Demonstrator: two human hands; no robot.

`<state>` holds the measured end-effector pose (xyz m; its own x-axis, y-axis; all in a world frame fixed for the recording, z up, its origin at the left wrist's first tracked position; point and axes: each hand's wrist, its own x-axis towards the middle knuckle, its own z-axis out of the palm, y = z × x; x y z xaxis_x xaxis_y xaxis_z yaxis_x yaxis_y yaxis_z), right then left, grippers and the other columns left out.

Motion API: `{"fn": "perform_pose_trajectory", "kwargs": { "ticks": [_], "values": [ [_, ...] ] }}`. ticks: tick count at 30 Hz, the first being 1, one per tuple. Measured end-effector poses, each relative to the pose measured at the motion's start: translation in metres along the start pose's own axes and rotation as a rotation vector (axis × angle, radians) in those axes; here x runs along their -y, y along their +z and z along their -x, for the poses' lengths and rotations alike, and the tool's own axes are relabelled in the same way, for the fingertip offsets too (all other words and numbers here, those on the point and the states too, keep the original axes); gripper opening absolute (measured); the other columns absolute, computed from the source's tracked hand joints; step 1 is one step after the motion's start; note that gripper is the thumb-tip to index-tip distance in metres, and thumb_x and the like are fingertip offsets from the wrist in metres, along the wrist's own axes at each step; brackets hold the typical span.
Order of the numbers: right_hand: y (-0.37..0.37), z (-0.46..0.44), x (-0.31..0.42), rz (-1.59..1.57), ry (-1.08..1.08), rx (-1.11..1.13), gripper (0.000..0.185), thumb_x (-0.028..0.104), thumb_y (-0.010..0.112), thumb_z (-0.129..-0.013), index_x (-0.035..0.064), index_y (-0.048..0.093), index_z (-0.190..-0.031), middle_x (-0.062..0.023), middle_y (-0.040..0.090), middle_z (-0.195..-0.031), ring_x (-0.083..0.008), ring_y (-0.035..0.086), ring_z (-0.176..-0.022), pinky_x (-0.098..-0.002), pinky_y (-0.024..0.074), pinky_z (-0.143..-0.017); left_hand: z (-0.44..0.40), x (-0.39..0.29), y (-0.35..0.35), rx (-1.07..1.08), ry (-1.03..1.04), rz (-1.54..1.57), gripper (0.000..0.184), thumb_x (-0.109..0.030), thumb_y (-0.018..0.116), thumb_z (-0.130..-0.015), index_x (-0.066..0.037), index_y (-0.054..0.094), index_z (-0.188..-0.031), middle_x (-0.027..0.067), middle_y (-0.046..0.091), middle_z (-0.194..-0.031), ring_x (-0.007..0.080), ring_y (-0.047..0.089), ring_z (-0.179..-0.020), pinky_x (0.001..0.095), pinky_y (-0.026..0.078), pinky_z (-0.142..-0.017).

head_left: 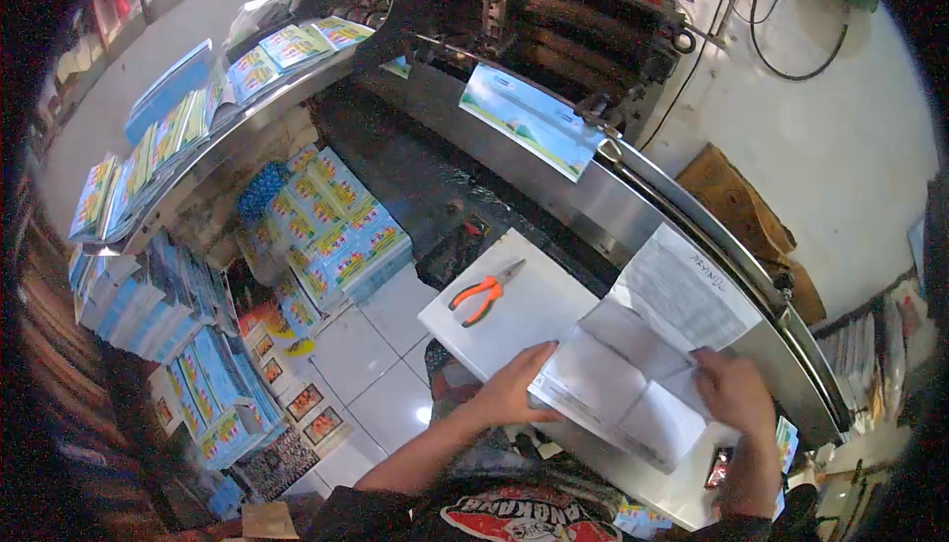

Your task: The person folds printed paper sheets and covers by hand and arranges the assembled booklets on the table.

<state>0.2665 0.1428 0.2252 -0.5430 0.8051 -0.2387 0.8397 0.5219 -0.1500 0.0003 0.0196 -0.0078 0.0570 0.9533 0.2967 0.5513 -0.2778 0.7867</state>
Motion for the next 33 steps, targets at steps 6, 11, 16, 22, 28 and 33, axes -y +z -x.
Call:
{"fn": "perform_pose_trajectory", "kwargs": {
  "ticks": [6, 11, 16, 22, 28, 33],
  "values": [
    [-0.082, -0.055, -0.054, 0.015, 0.285, -0.552, 0.041, 0.002, 0.052, -0.084, 0.0083, 0.062, -0.123, -0.0179, 0.068, -0.111, -0.0333, 0.064, -0.106, -0.0403, 0.0487, -0.091, 0.0, 0.001, 0.0, 0.024, -0.026, 0.032, 0.11, -0.052, 0.08, -0.068, -0.002, 0.024, -0.148, 0.0225, 0.033, -0.147, 0.0378, 0.037, -0.135, 0.0424, 0.034, -0.111],
    [-0.071, -0.135, -0.073, 0.314, -0.08, -1.089, 0.047, 0.0, 0.046, -0.087, 0.0108, 0.056, -0.131, -0.016, 0.056, -0.133, -0.0314, 0.057, -0.119, -0.0405, 0.0461, -0.1, 0.002, -0.002, -0.001, 0.008, -0.012, 0.032, 0.11, -0.052, 0.08, -0.068, -0.003, 0.023, -0.149, 0.0222, 0.032, -0.147, 0.0378, 0.036, -0.135, 0.0422, 0.034, -0.111],
    [0.033, -0.167, -0.064, 0.302, -0.073, -0.634, 0.042, 0.005, 0.05, -0.088, 0.0094, 0.055, -0.13, -0.0152, 0.052, -0.137, -0.0341, 0.053, -0.123, -0.0424, 0.0462, -0.1, 0.0, -0.005, -0.003, 0.042, -0.046, 0.056, 0.116, -0.047, 0.085, -0.062, -0.002, 0.022, -0.148, 0.0226, 0.032, -0.148, 0.0393, 0.032, -0.136, 0.0446, 0.031, -0.113],
    [0.086, -0.093, -0.046, 0.203, -0.213, -0.414, 0.039, 0.018, 0.063, -0.083, 0.0043, 0.059, -0.12, -0.0177, 0.058, -0.126, -0.0371, 0.058, -0.109, -0.0464, 0.0492, -0.092, 0.0, -0.007, -0.001, 0.0, -0.003, -0.012, 0.11, -0.05, 0.082, -0.067, 0.0, 0.025, -0.147, 0.0235, 0.035, -0.146, 0.0385, 0.037, -0.134, 0.0429, 0.033, -0.111],
    [0.107, 0.032, 0.028, 0.074, -0.224, -0.103, 0.059, 0.033, 0.082, -0.065, 0.0029, 0.056, -0.109, -0.0179, 0.055, -0.115, -0.0359, 0.055, -0.106, -0.0453, 0.0492, -0.083, 0.001, -0.011, -0.003, -0.043, 0.03, 0.0, 0.112, -0.049, 0.084, -0.064, -0.001, 0.027, -0.146, 0.0237, 0.036, -0.145, 0.0396, 0.039, -0.132, 0.0448, 0.034, -0.11],
    [0.126, 0.051, 0.027, 0.302, -0.324, -0.161, 0.057, 0.026, 0.08, -0.066, 0.0032, 0.055, -0.111, -0.0176, 0.053, -0.122, -0.036, 0.052, -0.111, -0.0456, 0.0481, -0.087, 0.001, -0.013, -0.003, -0.059, 0.024, 0.036, 0.115, -0.049, 0.085, -0.062, 0.0, 0.025, -0.146, 0.0235, 0.036, -0.144, 0.0397, 0.039, -0.132, 0.0449, 0.035, -0.11]
  ]
}}
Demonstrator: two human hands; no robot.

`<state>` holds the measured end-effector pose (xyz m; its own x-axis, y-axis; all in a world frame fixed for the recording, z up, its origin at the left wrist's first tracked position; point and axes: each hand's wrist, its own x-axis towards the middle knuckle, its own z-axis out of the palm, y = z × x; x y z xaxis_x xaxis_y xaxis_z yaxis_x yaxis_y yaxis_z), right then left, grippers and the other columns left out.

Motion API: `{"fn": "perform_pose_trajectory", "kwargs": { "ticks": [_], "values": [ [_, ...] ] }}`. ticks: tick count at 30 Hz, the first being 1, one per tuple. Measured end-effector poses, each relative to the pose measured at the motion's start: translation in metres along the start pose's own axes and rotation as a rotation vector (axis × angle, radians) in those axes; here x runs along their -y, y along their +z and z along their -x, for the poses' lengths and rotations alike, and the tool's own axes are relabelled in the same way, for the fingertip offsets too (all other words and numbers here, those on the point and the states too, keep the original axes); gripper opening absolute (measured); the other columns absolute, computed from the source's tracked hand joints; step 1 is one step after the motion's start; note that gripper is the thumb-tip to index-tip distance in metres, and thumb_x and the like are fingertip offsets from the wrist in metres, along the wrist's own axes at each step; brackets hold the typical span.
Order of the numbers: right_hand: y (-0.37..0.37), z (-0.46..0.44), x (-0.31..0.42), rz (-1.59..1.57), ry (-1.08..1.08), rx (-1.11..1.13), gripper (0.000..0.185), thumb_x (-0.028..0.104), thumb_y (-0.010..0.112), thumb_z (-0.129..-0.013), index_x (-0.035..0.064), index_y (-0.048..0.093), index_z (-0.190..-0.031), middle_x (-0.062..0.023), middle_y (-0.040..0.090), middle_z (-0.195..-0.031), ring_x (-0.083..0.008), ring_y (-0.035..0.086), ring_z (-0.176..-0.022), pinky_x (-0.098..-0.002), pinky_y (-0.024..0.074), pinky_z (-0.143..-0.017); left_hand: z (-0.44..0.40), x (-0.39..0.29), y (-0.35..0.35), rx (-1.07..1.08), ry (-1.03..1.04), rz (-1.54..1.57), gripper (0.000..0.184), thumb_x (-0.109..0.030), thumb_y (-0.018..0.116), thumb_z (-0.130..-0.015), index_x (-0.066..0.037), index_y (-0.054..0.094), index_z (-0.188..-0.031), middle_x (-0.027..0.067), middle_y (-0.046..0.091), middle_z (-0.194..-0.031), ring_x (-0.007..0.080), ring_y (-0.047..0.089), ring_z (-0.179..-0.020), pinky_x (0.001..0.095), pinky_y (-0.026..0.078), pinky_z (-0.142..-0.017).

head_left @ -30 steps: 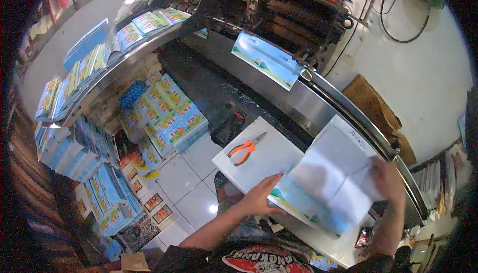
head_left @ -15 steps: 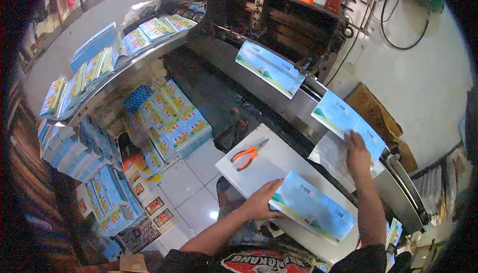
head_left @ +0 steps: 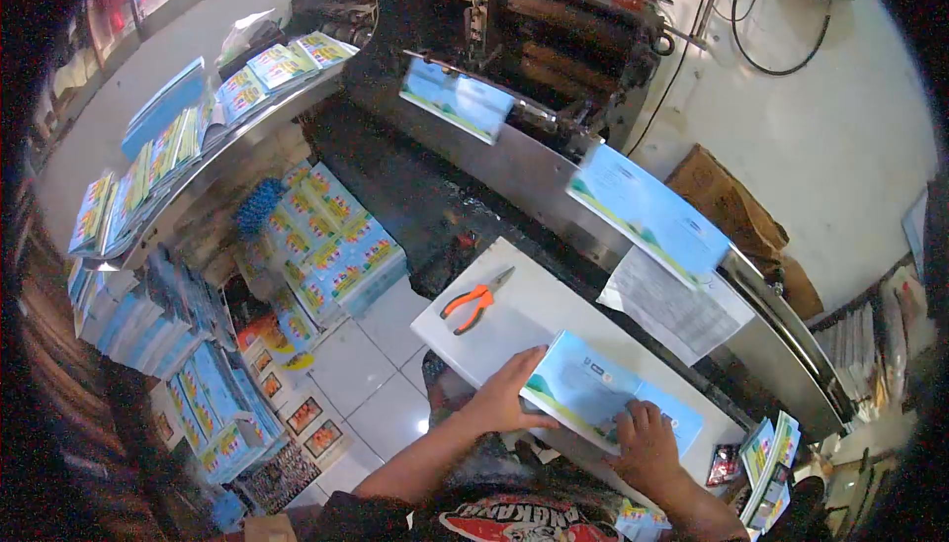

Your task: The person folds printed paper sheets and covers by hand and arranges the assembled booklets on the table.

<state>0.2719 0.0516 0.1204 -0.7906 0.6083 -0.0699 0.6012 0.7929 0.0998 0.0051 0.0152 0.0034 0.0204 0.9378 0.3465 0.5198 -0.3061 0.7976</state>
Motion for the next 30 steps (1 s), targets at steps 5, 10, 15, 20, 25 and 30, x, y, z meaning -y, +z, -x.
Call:
{"fn": "perform_pose_trajectory", "kwargs": {
  "ticks": [5, 10, 15, 20, 25, 30],
  "values": [
    [-0.054, -0.013, -0.031, -0.384, 0.095, 0.19, 0.038, 0.02, 0.066, -0.077, 0.0069, 0.06, -0.112, -0.0201, 0.063, -0.108, -0.0381, 0.062, -0.097, -0.0478, 0.0509, -0.082, -0.001, -0.002, -0.01, 0.028, -0.027, 0.038, 0.119, -0.052, 0.085, -0.06, 0.002, 0.024, -0.146, 0.0235, 0.036, -0.145, 0.0399, 0.039, -0.132, 0.0446, 0.035, -0.11],
    [-0.089, -0.044, -0.086, -0.156, 0.359, 0.048, 0.025, 0.011, 0.063, -0.08, 0.0074, 0.064, -0.104, -0.0226, 0.066, -0.082, -0.0406, 0.066, -0.081, -0.0447, 0.053, -0.071, -0.001, 0.009, -0.001, 0.02, -0.005, 0.021, 0.112, -0.052, 0.082, -0.066, 0.0, 0.024, -0.147, 0.0231, 0.034, -0.146, 0.0386, 0.038, -0.133, 0.0435, 0.033, -0.111],
    [-0.125, -0.096, -0.197, 0.074, 0.375, -0.654, 0.042, -0.001, 0.053, -0.085, 0.0125, 0.062, -0.123, -0.0173, 0.068, -0.107, -0.0334, 0.067, -0.094, -0.0394, 0.0522, -0.085, -0.002, 0.013, 0.0, 0.045, -0.018, 0.003, 0.107, -0.051, 0.08, -0.069, -0.001, 0.026, -0.147, 0.0224, 0.035, -0.147, 0.0381, 0.036, -0.135, 0.0432, 0.032, -0.112],
    [-0.121, -0.17, -0.196, 0.241, 0.398, -0.919, 0.047, -0.001, 0.052, -0.086, 0.0152, 0.058, -0.13, -0.0124, 0.064, -0.122, -0.033, 0.062, -0.108, -0.0408, 0.0504, -0.091, -0.003, 0.01, -0.002, 0.06, -0.03, -0.001, 0.107, -0.051, 0.08, -0.07, -0.002, 0.026, -0.147, 0.0216, 0.034, -0.147, 0.0373, 0.036, -0.135, 0.0428, 0.033, -0.112],
    [-0.023, -0.191, -0.177, 0.181, 0.279, -0.482, 0.048, 0.005, 0.053, -0.085, 0.0155, 0.054, -0.132, -0.0148, 0.058, -0.128, -0.0344, 0.056, -0.116, -0.0425, 0.0486, -0.096, -0.001, 0.018, 0.006, 0.102, -0.107, 0.055, 0.108, -0.052, 0.079, -0.07, -0.003, 0.024, -0.149, 0.0213, 0.033, -0.148, 0.0366, 0.035, -0.136, 0.0407, 0.032, -0.113],
    [0.02, -0.156, -0.144, 0.123, 0.004, -0.578, 0.031, -0.001, 0.056, -0.078, 0.0008, 0.062, -0.108, -0.0176, 0.065, -0.109, -0.0388, 0.062, -0.093, -0.0464, 0.0509, -0.081, 0.006, 0.013, 0.007, 0.035, -0.101, 0.027, 0.108, -0.051, 0.078, -0.07, -0.003, 0.022, -0.149, 0.0214, 0.031, -0.149, 0.0356, 0.035, -0.136, 0.04, 0.03, -0.113]
  ]
}}
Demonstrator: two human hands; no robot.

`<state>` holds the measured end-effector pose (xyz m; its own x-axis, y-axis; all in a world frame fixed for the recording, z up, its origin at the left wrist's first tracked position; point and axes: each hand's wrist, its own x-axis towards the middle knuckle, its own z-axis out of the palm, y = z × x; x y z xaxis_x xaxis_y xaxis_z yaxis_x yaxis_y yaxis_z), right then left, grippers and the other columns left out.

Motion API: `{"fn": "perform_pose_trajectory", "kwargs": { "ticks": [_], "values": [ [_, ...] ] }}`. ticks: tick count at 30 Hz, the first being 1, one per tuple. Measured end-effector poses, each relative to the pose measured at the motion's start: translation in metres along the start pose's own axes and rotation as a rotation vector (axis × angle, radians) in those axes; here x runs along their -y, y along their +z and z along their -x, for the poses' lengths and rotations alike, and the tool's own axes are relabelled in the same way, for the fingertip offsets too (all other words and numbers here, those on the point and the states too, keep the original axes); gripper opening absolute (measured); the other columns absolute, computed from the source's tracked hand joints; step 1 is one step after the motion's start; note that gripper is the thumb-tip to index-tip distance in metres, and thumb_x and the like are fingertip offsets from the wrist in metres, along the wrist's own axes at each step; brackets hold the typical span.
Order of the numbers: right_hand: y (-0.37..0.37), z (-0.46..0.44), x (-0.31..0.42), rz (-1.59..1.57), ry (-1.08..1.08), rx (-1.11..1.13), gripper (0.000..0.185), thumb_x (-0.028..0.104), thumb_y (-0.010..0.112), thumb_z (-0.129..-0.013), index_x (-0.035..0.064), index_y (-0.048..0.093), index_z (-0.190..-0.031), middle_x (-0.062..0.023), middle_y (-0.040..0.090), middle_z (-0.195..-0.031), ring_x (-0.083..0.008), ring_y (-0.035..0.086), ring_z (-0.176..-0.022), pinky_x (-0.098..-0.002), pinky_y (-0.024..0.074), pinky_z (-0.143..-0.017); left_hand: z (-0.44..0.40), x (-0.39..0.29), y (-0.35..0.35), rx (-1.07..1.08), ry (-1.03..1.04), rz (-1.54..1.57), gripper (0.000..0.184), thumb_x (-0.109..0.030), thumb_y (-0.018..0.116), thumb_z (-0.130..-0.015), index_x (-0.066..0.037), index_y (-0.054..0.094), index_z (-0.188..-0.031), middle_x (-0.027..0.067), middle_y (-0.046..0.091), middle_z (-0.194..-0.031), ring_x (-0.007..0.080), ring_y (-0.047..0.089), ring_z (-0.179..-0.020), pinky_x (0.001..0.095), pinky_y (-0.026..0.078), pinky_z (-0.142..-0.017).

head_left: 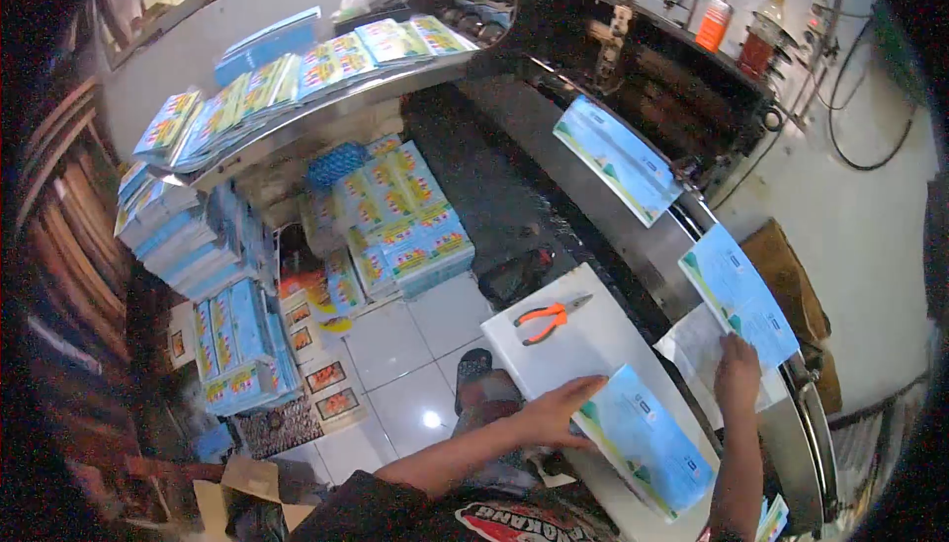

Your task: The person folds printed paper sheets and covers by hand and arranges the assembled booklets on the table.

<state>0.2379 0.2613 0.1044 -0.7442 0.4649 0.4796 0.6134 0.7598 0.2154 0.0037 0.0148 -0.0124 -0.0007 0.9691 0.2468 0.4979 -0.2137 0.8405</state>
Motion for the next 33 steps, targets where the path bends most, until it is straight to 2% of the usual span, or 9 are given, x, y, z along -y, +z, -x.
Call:
{"fn": "perform_pose_trajectory", "kwargs": {
  "ticks": [4, 9, 18, 22, 27, 28, 29, 31, 33],
  "values": [
    [-0.075, 0.046, 0.06, -0.281, 0.234, 0.547, 0.038, 0.019, 0.071, -0.074, -0.0007, 0.058, -0.103, -0.0202, 0.062, -0.1, -0.0423, 0.059, -0.087, -0.0475, 0.0489, -0.078, -0.003, -0.005, -0.001, -0.012, 0.042, 0.029, 0.107, -0.048, 0.079, -0.07, -0.003, 0.023, -0.15, 0.021, 0.032, -0.147, 0.0357, 0.036, -0.135, 0.0394, 0.031, -0.113],
    [-0.109, 0.103, 0.135, -0.184, 0.014, 0.455, 0.068, 0.042, 0.082, -0.062, -0.0026, 0.054, -0.106, -0.0233, 0.054, -0.114, -0.0422, 0.053, -0.104, -0.0499, 0.0469, -0.084, 0.0, -0.003, 0.001, -0.043, 0.07, 0.035, 0.109, -0.046, 0.081, -0.068, -0.003, 0.023, -0.149, 0.0209, 0.034, -0.146, 0.0364, 0.038, -0.133, 0.041, 0.033, -0.111],
    [-0.161, 0.059, 0.107, -0.513, 0.248, 0.877, 0.045, 0.013, 0.071, -0.073, 0.0038, 0.057, -0.115, -0.0219, 0.064, -0.109, -0.0401, 0.062, -0.099, -0.0474, 0.0486, -0.083, -0.001, 0.003, -0.002, -0.046, 0.118, 0.049, 0.115, -0.049, 0.083, -0.064, 0.0, 0.021, -0.148, 0.0251, 0.036, -0.143, 0.0398, 0.039, -0.132, 0.0431, 0.034, -0.11],
    [-0.16, 0.044, 0.073, -0.305, 0.249, 0.6, 0.025, 0.007, 0.062, -0.08, 0.0038, 0.063, -0.104, -0.0214, 0.065, -0.084, -0.0431, 0.062, -0.079, -0.0489, 0.0489, -0.074, 0.0, 0.0, -0.001, -0.04, 0.091, 0.027, 0.114, -0.05, 0.082, -0.066, 0.001, 0.021, -0.148, 0.0253, 0.035, -0.145, 0.0402, 0.038, -0.132, 0.0431, 0.033, -0.111],
    [-0.164, -0.001, -0.009, -0.12, 0.364, 0.448, 0.025, 0.009, 0.06, -0.083, 0.0026, 0.064, -0.107, -0.0206, 0.064, -0.089, -0.0414, 0.061, -0.09, -0.0483, 0.0483, -0.081, 0.0, -0.001, -0.001, -0.035, 0.083, 0.003, 0.113, -0.049, 0.082, -0.067, 0.0, 0.021, -0.148, 0.0255, 0.034, -0.145, 0.0403, 0.038, -0.132, 0.0432, 0.033, -0.111],
    [-0.165, -0.017, -0.027, -0.024, 0.321, 0.242, 0.033, 0.005, 0.056, -0.084, 0.0049, 0.063, -0.116, -0.0194, 0.067, -0.092, -0.0406, 0.062, -0.092, -0.0461, 0.0483, -0.086, 0.0, -0.002, -0.001, -0.016, 0.068, 0.019, 0.112, -0.047, 0.083, -0.067, 0.0, 0.02, -0.148, 0.0255, 0.034, -0.145, 0.0405, 0.038, -0.133, 0.0433, 0.033, -0.111],
    [-0.17, -0.042, -0.051, 0.147, 0.543, 0.48, 0.043, -0.001, 0.05, -0.083, 0.0076, 0.059, -0.125, -0.0187, 0.065, -0.109, -0.0369, 0.061, -0.1, -0.0437, 0.0484, -0.088, -0.002, -0.002, -0.003, 0.002, 0.056, 0.032, 0.112, -0.046, 0.083, -0.067, 0.0, 0.02, -0.148, 0.0256, 0.034, -0.145, 0.0407, 0.038, -0.133, 0.0434, 0.033, -0.111],
    [-0.152, -0.061, -0.094, 0.154, 0.294, -0.051, 0.047, -0.003, 0.048, -0.084, 0.0087, 0.057, -0.128, -0.0168, 0.058, -0.128, -0.0317, 0.06, -0.107, -0.0425, 0.0489, -0.088, -0.002, -0.001, -0.003, 0.034, 0.021, 0.045, 0.114, -0.047, 0.084, -0.066, -0.001, 0.02, -0.148, 0.0251, 0.034, -0.146, 0.041, 0.037, -0.133, 0.0435, 0.031, -0.113],
    [-0.136, -0.094, -0.082, 0.22, 0.291, -0.188, 0.047, 0.0, 0.05, -0.084, 0.0118, 0.057, -0.129, -0.0133, 0.059, -0.128, -0.0344, 0.057, -0.113, -0.0402, 0.048, -0.096, -0.003, -0.005, -0.005, 0.06, -0.016, 0.056, 0.116, -0.047, 0.085, -0.065, -0.001, 0.019, -0.148, 0.0246, 0.034, -0.146, 0.0412, 0.036, -0.134, 0.0437, 0.029, -0.114]
  ]
}}
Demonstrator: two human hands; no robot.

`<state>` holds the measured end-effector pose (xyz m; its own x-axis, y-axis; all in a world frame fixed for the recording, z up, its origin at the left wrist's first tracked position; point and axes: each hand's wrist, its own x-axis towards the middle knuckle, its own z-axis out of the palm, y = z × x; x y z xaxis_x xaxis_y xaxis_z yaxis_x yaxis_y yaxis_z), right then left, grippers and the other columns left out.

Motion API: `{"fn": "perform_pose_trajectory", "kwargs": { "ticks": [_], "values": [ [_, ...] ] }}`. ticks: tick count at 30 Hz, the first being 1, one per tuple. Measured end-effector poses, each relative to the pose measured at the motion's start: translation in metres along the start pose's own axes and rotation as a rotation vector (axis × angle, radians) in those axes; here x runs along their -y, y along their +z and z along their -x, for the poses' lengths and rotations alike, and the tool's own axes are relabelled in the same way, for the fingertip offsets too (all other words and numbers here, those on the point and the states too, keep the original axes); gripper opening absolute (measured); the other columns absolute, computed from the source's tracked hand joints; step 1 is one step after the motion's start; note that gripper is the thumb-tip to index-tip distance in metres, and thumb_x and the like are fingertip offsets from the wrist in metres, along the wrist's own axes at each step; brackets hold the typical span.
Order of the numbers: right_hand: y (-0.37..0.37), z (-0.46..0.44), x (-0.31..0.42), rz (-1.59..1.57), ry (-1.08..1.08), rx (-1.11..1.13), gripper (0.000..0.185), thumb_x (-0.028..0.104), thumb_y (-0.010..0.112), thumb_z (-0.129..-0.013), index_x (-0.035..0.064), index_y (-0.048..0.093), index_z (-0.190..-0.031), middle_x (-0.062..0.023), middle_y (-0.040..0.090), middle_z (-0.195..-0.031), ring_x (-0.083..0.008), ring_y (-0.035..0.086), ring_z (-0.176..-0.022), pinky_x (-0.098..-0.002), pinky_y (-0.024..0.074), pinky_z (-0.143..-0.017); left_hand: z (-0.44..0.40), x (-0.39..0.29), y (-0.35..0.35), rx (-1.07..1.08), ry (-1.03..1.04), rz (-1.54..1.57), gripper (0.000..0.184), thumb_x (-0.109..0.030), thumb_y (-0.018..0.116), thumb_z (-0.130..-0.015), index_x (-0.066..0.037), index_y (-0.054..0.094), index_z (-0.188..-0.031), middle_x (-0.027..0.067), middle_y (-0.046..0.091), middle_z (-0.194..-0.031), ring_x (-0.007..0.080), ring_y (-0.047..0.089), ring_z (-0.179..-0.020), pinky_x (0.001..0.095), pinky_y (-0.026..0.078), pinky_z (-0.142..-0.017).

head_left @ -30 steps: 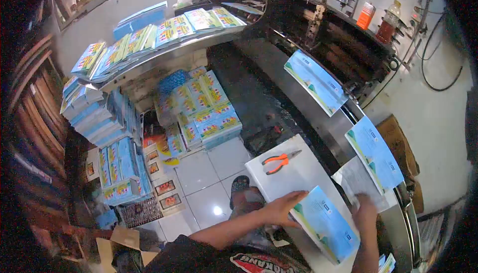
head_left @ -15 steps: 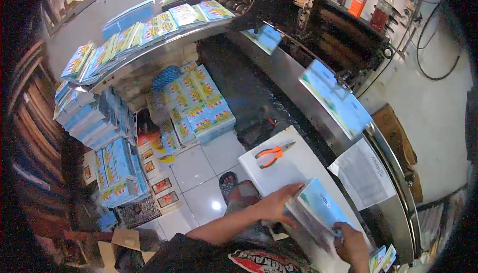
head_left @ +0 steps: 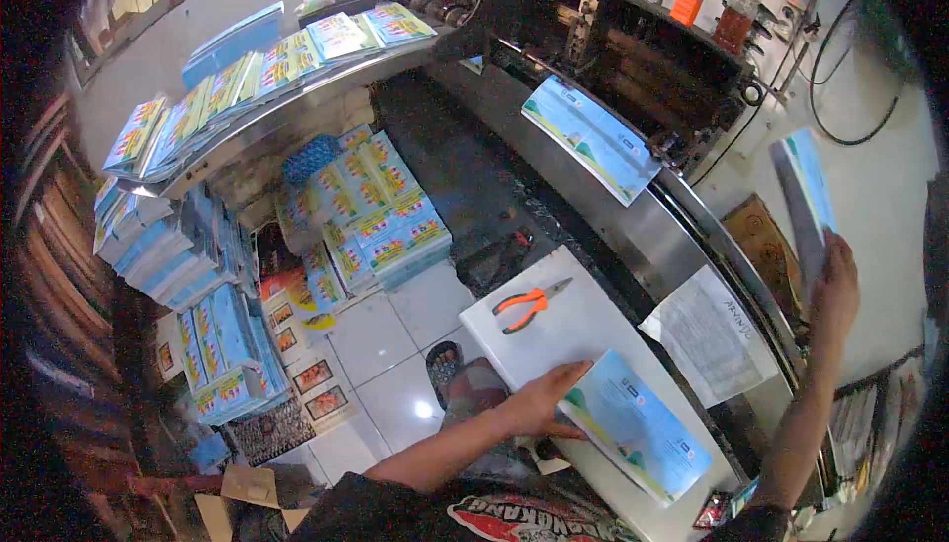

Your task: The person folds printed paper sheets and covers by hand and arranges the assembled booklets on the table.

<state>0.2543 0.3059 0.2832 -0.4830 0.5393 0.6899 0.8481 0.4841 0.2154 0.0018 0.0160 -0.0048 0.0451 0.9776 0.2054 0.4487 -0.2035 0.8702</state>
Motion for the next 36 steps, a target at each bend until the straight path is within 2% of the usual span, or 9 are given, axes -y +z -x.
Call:
{"fn": "perform_pose_trajectory", "kwargs": {
  "ticks": [8, 11, 13, 15, 20, 24, 27, 29, 36],
  "values": [
    [0.115, 0.1, 0.057, -0.142, -0.284, 0.258, 0.039, -0.002, 0.056, -0.076, 0.0037, 0.062, -0.114, -0.0198, 0.06, -0.113, -0.0383, 0.057, -0.097, -0.0467, 0.0487, -0.083, 0.0, 0.006, 0.002, -0.066, 0.132, 0.023, 0.113, -0.046, 0.082, -0.068, -0.001, 0.019, -0.149, 0.0245, 0.033, -0.147, 0.0382, 0.034, -0.136, 0.0418, 0.029, -0.114],
    [0.09, 0.138, 0.067, -0.247, -0.224, 0.533, 0.028, 0.004, 0.05, -0.085, 0.0017, 0.062, -0.11, -0.0195, 0.06, -0.1, -0.0397, 0.058, -0.095, -0.0493, 0.0494, -0.08, 0.001, 0.01, 0.006, -0.075, 0.112, -0.028, 0.114, -0.049, 0.082, -0.067, 0.0, 0.02, -0.149, 0.0244, 0.033, -0.147, 0.038, 0.033, -0.136, 0.0415, 0.028, -0.114],
    [0.044, 0.157, 0.09, -0.352, -0.158, 0.506, 0.028, 0.004, 0.064, -0.076, 0.0012, 0.063, -0.104, -0.0212, 0.061, -0.108, -0.0389, 0.058, -0.097, -0.045, 0.0483, -0.082, 0.0, 0.014, 0.007, -0.08, 0.115, -0.036, 0.115, -0.05, 0.081, -0.066, 0.0, 0.019, -0.149, 0.0244, 0.033, -0.147, 0.0381, 0.033, -0.136, 0.0419, 0.029, -0.113],
    [0.005, 0.19, 0.099, -0.44, -0.039, 0.812, 0.038, 0.015, 0.074, -0.073, 0.0019, 0.06, -0.106, -0.0203, 0.059, -0.109, -0.0386, 0.057, -0.099, -0.0433, 0.0477, -0.083, 0.001, 0.014, 0.009, -0.064, 0.126, -0.036, 0.116, -0.05, 0.081, -0.066, 0.0, 0.019, -0.149, 0.0244, 0.033, -0.147, 0.0383, 0.034, -0.136, 0.0424, 0.029, -0.113],
    [-0.06, 0.242, 0.156, -0.252, -0.31, 0.701, 0.074, 0.036, 0.085, -0.059, 0.004, 0.053, -0.117, -0.0175, 0.054, -0.116, -0.036, 0.056, -0.103, -0.0418, 0.0472, -0.084, 0.003, -0.007, -0.003, -0.055, 0.05, -0.012, 0.12, -0.052, 0.084, -0.062, -0.002, 0.018, -0.15, 0.0253, 0.034, -0.146, 0.0407, 0.036, -0.133, 0.0441, 0.03, -0.112],
    [-0.056, 0.251, 0.147, -0.232, -0.324, 0.731, 0.067, 0.034, 0.084, -0.063, 0.0026, 0.055, -0.114, -0.018, 0.055, -0.12, -0.035, 0.055, -0.108, -0.0435, 0.0469, -0.086, 0.0, -0.002, -0.004, -0.081, 0.122, -0.006, 0.121, -0.052, 0.085, -0.059, -0.003, 0.02, -0.149, 0.0259, 0.035, -0.145, 0.0417, 0.037, -0.132, 0.0439, 0.031, -0.112],
    [-0.072, 0.211, 0.128, -0.656, -0.275, 0.949, 0.048, 0.025, 0.077, -0.072, 0.0037, 0.058, -0.111, -0.0206, 0.06, -0.114, -0.038, 0.058, -0.105, -0.0457, 0.0475, -0.086, -0.001, -0.002, -0.008, -0.049, 0.147, 0.008, 0.123, -0.053, 0.086, -0.057, -0.002, 0.021, -0.149, 0.0268, 0.036, -0.144, 0.0422, 0.037, -0.132, 0.0442, 0.031, -0.112],
    [-0.082, 0.189, 0.118, -0.627, -0.026, 1.111, 0.033, 0.015, 0.07, -0.077, 0.0044, 0.061, -0.107, -0.0236, 0.065, -0.1, -0.0415, 0.062, -0.095, -0.0481, 0.0484, -0.08, -0.002, 0.006, -0.004, -0.06, 0.15, 0.005, 0.124, -0.053, 0.086, -0.057, 0.001, 0.021, -0.148, 0.0277, 0.036, -0.143, 0.0426, 0.038, -0.132, 0.044, 0.031, -0.112],
    [-0.051, 0.104, 0.032, -0.116, 0.134, 0.769, 0.034, 0.017, 0.053, -0.091, 0.0051, 0.058, -0.123, -0.024, 0.066, -0.095, -0.0423, 0.064, -0.089, -0.0479, 0.0519, -0.077, -0.002, 0.006, 0.0, -0.056, 0.116, -0.043, 0.115, -0.052, 0.082, -0.066, 0.005, 0.021, -0.146, 0.0276, 0.035, -0.143, 0.0412, 0.038, -0.131, 0.0434, 0.032, -0.112]
  ]
}}
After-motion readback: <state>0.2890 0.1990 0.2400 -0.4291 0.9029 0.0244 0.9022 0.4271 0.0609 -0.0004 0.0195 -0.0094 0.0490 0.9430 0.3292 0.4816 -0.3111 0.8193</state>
